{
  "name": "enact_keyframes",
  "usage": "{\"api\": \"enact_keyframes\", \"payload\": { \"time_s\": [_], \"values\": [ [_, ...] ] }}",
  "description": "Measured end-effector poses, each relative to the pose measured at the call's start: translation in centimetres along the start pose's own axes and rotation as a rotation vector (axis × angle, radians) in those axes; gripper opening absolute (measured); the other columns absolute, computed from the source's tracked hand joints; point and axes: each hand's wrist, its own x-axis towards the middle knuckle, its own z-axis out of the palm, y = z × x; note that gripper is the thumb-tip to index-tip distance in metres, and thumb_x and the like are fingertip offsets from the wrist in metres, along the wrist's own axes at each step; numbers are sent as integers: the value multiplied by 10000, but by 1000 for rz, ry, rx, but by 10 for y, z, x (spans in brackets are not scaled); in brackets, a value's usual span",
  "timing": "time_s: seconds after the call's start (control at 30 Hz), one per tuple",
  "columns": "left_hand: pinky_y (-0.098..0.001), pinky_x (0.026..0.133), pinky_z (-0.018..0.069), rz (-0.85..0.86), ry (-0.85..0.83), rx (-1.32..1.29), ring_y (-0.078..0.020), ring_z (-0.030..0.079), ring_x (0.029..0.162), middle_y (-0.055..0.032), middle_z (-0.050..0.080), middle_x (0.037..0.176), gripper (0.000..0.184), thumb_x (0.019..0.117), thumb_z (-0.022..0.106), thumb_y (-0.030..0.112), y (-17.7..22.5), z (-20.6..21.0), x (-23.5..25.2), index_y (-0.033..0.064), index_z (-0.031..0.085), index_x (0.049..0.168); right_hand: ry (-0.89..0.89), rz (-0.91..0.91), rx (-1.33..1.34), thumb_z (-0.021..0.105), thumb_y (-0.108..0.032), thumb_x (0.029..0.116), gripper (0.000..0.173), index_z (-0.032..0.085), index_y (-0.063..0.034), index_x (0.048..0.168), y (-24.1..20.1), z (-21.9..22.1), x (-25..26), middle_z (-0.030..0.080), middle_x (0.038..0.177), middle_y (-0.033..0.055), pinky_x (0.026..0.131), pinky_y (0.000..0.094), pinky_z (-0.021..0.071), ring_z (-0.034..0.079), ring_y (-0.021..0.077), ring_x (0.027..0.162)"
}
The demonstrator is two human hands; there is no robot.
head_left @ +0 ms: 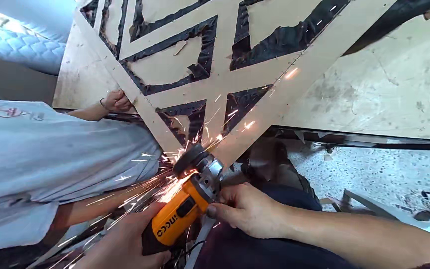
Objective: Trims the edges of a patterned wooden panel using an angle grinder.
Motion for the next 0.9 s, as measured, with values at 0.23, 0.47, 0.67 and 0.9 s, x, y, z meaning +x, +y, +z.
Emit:
{"api": "enact_keyframes", "payload": {
  "time_s": [0.23, 0.47, 0.67, 0.9],
  "values": [
    [-584, 812, 597, -40, -36, -15, -299, 737, 918, -148, 739, 1021, 765, 723, 896, 415, -29, 6, -25, 61, 596, 1332, -88, 13, -46, 427, -648, 1023, 613, 673, -101, 895, -3, 27, 18, 609, 711, 32, 653, 449, 515, 612, 179, 659],
    [-639, 826, 569, -90, -37, -24, -366, 727, 929, -210, 727, 1030, 747, 735, 882, 384, -45, 13, -47, 18, 598, 1321, -196, 6, -125, 388, -660, 1028, 660, 674, -76, 916, -7, 43, 33, 615, 726, 72, 699, 528, 504, 631, 240, 716],
    [-597, 835, 586, -85, -38, -32, -309, 734, 924, -171, 735, 1021, 737, 737, 891, 389, -49, 14, -57, 44, 599, 1319, -262, 6, -151, 364, -649, 1038, 672, 668, -63, 914, -13, 47, 39, 611, 741, 88, 719, 547, 499, 631, 258, 740],
    [-623, 842, 575, -121, -63, -6, -332, 733, 936, -183, 735, 1041, 763, 730, 891, 414, -63, 13, -71, 58, 603, 1340, -344, 53, -186, 347, -681, 1027, 720, 652, -45, 880, -19, 59, 46, 613, 744, 107, 713, 561, 502, 639, 279, 749]
  ]
}}
